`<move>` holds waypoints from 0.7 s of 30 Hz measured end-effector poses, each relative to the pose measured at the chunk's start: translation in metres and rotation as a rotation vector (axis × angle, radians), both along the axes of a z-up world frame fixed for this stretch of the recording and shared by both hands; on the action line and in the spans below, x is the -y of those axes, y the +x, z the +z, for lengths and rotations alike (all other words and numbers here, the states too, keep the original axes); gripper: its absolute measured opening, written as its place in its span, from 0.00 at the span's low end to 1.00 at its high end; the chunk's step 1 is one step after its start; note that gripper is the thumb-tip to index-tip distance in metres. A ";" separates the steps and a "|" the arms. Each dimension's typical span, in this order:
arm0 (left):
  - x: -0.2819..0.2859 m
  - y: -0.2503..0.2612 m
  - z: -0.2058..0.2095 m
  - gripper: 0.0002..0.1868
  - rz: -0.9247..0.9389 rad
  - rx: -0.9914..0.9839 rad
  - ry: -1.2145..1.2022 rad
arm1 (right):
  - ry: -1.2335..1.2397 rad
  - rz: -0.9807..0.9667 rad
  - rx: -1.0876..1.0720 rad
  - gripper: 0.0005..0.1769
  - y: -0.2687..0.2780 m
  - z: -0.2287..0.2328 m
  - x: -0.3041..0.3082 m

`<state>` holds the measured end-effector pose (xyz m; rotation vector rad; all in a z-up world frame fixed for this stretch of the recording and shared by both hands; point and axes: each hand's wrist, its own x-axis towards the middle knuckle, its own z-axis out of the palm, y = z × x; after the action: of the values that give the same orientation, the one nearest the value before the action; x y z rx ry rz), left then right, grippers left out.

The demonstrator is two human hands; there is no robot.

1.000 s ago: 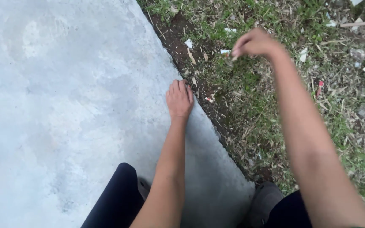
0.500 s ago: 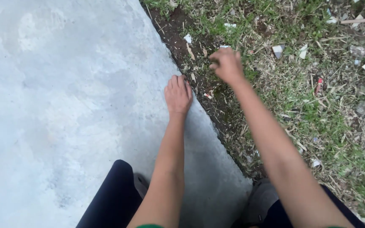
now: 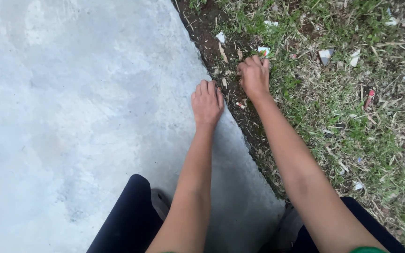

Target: Picking up small pieces of trash and glass shards from the ground next to a concrete walkway.

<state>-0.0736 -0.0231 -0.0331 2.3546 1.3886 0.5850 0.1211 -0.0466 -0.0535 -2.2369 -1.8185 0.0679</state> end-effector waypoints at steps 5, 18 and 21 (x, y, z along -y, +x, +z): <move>0.000 0.001 0.002 0.10 -0.005 -0.010 -0.017 | -0.066 -0.094 -0.050 0.13 0.005 -0.012 -0.006; 0.001 0.000 0.002 0.10 -0.010 0.029 -0.006 | -0.515 -0.301 -0.739 0.03 0.086 0.086 -0.020; 0.000 0.001 0.001 0.11 0.008 0.008 0.002 | 0.214 -0.656 -0.456 0.21 0.136 0.071 -0.002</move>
<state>-0.0722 -0.0229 -0.0323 2.3468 1.3951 0.5974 0.2573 -0.0448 0.0179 -2.2998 -0.7836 0.2230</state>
